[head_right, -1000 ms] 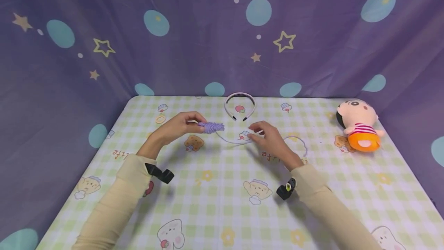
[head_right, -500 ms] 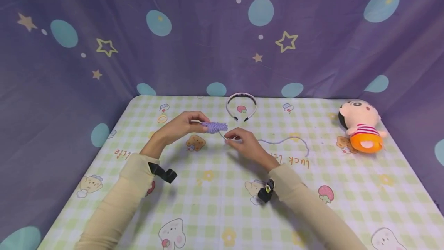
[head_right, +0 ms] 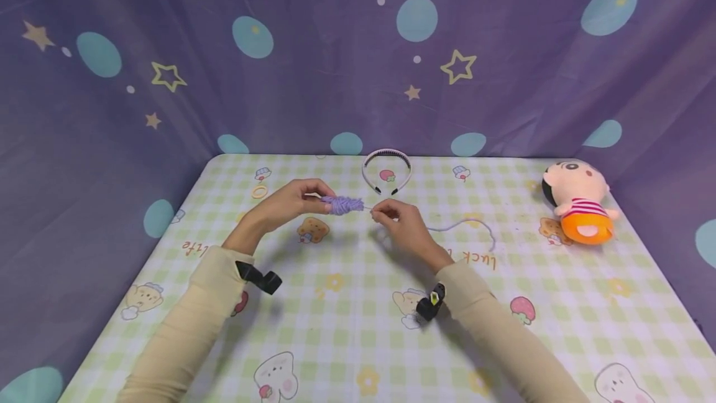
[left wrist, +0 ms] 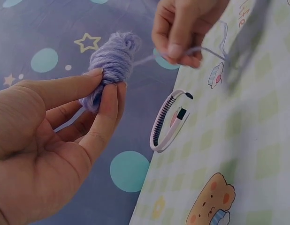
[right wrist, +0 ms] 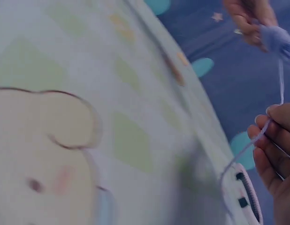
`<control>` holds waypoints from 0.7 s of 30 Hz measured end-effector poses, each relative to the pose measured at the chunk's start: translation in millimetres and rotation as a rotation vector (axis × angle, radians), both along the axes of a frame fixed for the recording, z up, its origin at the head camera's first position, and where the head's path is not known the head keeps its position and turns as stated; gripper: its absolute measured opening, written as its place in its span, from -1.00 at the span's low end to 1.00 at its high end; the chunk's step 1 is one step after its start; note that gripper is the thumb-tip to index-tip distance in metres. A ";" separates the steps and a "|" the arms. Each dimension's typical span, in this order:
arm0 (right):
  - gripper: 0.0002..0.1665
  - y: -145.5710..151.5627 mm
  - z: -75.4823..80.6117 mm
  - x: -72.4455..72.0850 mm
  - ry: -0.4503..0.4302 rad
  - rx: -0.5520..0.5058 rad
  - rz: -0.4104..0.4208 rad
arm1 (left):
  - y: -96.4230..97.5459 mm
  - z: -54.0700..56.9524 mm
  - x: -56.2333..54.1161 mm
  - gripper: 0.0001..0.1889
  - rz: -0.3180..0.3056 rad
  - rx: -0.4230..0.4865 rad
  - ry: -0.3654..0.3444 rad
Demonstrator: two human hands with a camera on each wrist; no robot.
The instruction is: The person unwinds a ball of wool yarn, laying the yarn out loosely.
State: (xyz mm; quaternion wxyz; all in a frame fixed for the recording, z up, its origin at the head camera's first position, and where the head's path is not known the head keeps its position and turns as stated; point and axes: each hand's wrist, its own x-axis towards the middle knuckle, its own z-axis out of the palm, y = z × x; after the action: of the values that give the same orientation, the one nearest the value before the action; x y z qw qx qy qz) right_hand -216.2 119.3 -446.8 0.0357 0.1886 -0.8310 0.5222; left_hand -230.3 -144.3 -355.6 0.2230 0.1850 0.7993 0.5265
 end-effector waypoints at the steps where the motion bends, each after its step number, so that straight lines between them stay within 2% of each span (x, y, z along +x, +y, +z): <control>1: -0.77 3.4 2.0 -1.3 0.009 -0.011 -0.020 | -0.6 -0.2 0.1 -0.81 -0.001 -0.001 -0.004; 8: -0.77 27.0 21.9 -4.8 0.058 -0.078 -0.141 | -2.4 -2.1 -0.4 -0.82 -0.007 0.002 -0.019; 15: -0.79 42.9 55.8 13.1 0.062 -0.131 -0.221 | -5.1 -5.0 -2.9 -0.82 0.007 0.005 -0.022; 21: -0.77 66.7 54.2 15.1 0.057 -0.170 -0.281 | -8.4 -6.0 -3.7 -0.83 0.013 0.010 -0.015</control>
State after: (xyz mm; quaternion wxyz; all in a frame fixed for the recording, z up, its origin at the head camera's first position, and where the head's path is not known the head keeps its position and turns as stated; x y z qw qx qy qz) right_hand -201.1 186.1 -392.6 0.1479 0.0814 -0.8007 0.5749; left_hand -234.0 -152.7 -361.6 0.2249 0.1770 0.7961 0.5332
